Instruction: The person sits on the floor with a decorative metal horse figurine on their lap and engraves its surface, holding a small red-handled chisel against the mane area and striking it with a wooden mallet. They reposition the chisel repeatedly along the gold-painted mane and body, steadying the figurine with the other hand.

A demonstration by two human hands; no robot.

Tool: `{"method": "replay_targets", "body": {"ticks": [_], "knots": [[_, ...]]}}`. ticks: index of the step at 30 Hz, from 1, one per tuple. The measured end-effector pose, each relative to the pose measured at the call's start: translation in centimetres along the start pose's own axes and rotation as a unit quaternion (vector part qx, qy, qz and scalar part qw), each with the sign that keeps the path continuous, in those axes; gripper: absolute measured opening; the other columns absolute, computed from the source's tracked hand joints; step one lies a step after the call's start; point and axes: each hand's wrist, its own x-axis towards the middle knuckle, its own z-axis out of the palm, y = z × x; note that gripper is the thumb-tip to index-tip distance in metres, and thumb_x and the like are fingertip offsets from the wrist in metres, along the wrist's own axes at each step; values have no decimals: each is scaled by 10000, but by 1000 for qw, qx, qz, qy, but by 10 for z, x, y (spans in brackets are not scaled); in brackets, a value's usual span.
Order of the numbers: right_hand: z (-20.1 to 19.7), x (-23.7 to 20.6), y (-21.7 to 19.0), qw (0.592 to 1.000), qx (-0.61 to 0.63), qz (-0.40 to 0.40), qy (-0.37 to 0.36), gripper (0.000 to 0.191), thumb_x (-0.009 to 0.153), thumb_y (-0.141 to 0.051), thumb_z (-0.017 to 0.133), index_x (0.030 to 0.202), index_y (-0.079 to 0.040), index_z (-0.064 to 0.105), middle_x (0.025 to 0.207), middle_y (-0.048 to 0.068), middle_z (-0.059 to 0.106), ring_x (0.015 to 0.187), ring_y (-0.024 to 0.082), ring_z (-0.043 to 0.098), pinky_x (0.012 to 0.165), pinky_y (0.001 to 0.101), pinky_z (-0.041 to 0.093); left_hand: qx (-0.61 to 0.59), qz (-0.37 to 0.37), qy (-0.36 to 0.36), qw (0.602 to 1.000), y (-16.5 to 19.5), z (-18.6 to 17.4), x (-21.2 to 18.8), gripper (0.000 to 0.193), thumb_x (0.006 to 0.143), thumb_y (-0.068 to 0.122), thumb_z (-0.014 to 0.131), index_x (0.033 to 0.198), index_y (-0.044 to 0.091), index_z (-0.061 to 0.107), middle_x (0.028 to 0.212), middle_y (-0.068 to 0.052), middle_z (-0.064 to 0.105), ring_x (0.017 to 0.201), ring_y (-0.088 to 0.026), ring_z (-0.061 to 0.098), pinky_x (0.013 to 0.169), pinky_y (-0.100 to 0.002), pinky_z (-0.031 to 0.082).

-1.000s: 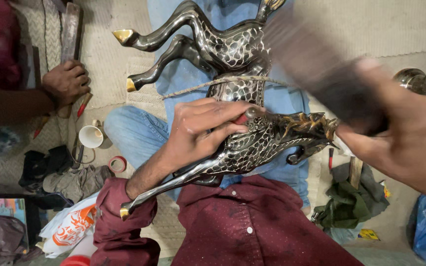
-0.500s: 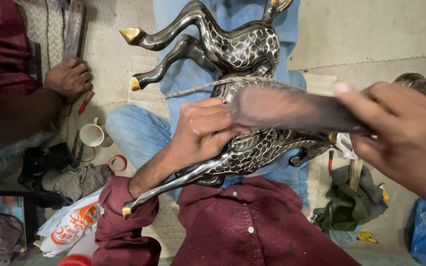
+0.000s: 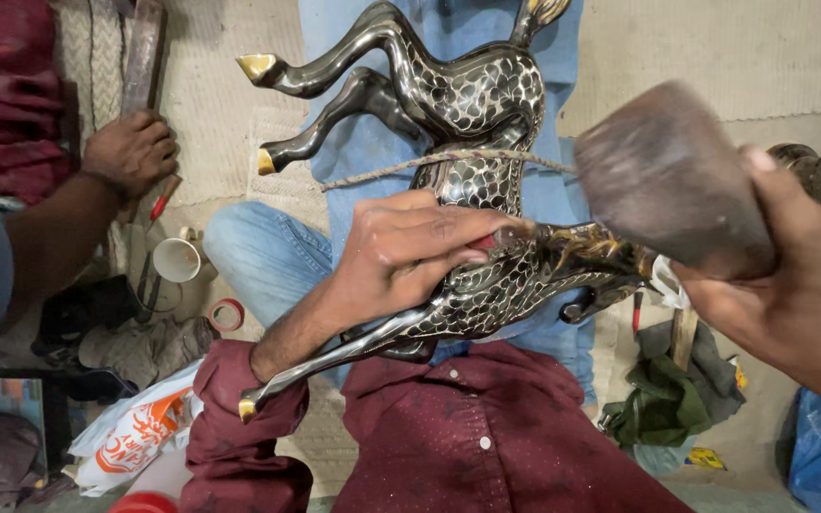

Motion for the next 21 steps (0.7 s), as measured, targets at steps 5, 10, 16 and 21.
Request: {"method": "replay_targets", "body": {"ticks": [5,10,16,21], "knots": [[2,1,3,995,-92,16,-26,900,767,-77,792,1565,-58,374,932,120,657,815,262,710,693,354,598,-9,2,0,1000,2,0,1,316,889,82,814,1198,73,749,1138,-73,782,823,-205,713,713,-336,522],[-1,1,-2,984,-173,-19,-33,828,750,-71,816,1507,-85,481,969,128,683,819,266,708,674,366,579,0,5,-12,1000,2,0,1,299,922,79,795,1213,123,741,1157,-56,784,852,-182,731,732,-333,528],[6,3,4,983,-164,-78,-32,870,672,-22,803,1484,-48,494,945,187,671,723,316,680,616,409,553,6,-27,-16,999,4,-1,4,310,921,94,789,1220,65,712,1045,-78,780,838,-217,716,729,-358,549],[24,-12,33,990,-89,-82,74,800,807,-18,789,1530,-67,449,975,185,649,765,307,654,661,380,516,-34,-52,-5,998,14,3,10,367,976,145,783,1307,38,667,1181,-124,759,1009,-228,769,849,-345,609]]}}
